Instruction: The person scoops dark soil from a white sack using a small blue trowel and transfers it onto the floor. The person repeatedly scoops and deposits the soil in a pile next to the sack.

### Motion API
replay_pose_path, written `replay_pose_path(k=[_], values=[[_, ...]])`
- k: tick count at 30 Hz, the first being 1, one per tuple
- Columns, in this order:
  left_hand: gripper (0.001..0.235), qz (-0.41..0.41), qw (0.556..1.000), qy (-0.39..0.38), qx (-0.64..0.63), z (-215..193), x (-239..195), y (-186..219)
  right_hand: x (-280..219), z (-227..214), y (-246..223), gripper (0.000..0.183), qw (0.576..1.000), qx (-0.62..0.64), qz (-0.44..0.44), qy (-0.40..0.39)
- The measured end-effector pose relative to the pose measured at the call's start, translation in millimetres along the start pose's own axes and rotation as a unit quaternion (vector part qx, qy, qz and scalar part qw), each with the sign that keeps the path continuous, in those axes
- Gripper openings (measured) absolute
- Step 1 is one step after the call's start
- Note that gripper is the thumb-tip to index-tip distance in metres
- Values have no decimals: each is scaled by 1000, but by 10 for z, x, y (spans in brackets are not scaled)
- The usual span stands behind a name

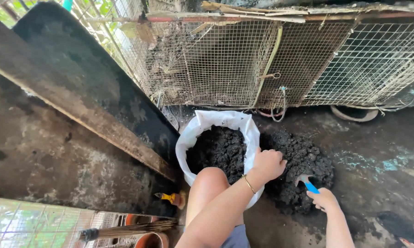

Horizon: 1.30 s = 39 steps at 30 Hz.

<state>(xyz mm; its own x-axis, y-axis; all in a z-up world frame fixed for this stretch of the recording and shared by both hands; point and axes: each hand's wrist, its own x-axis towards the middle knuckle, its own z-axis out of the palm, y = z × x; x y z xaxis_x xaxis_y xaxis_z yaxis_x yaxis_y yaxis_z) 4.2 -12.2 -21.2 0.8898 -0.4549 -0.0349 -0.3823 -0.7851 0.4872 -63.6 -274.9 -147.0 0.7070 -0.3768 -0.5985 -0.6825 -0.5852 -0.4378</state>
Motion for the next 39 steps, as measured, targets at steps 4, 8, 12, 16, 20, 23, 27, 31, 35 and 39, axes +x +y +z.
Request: replay_pose_path(k=[4, 8, 12, 16, 20, 23, 27, 31, 35, 39], values=[[34, -4, 1000, -8, -20, -90, -63, 81, -283, -278, -352, 51, 998, -55, -24, 19], [34, 9, 1000, -5, -13, -14, -1, 44, -612, -729, -784, 40, 974, -225, -17, 30], [32, 7, 1000, -11, -17, -70, 13, 69, -929, -899, -1173, 41, 965, -262, -6, 10], [33, -6, 999, -30, -13, -76, 12, 67, -582, -437, -1036, 41, 985, -171, 11, -17], [30, 10, 1000, -4, -10, 84, 49, -51, -573, -592, -1146, 46, 986, -163, 27, -19], [28, 10, 1000, 16, 2, 49, 61, -56, -358, -625, -1026, 50, 987, -159, 28, -17], [26, -5, 1000, 22, 4, 93, 44, -71, -239, -525, -793, 54, 987, -153, 27, -29], [25, 7, 1000, 24, 5, 133, 92, -54, -414, -391, -733, 48, 992, -123, -27, -13], [25, 7, 1000, 26, 8, 24, -25, 61, -516, -138, -638, 50, 988, -150, -38, 6], [25, 4, 999, 35, 2, -19, -86, 126, -662, -145, -645, 50, 984, -169, -33, 32]])
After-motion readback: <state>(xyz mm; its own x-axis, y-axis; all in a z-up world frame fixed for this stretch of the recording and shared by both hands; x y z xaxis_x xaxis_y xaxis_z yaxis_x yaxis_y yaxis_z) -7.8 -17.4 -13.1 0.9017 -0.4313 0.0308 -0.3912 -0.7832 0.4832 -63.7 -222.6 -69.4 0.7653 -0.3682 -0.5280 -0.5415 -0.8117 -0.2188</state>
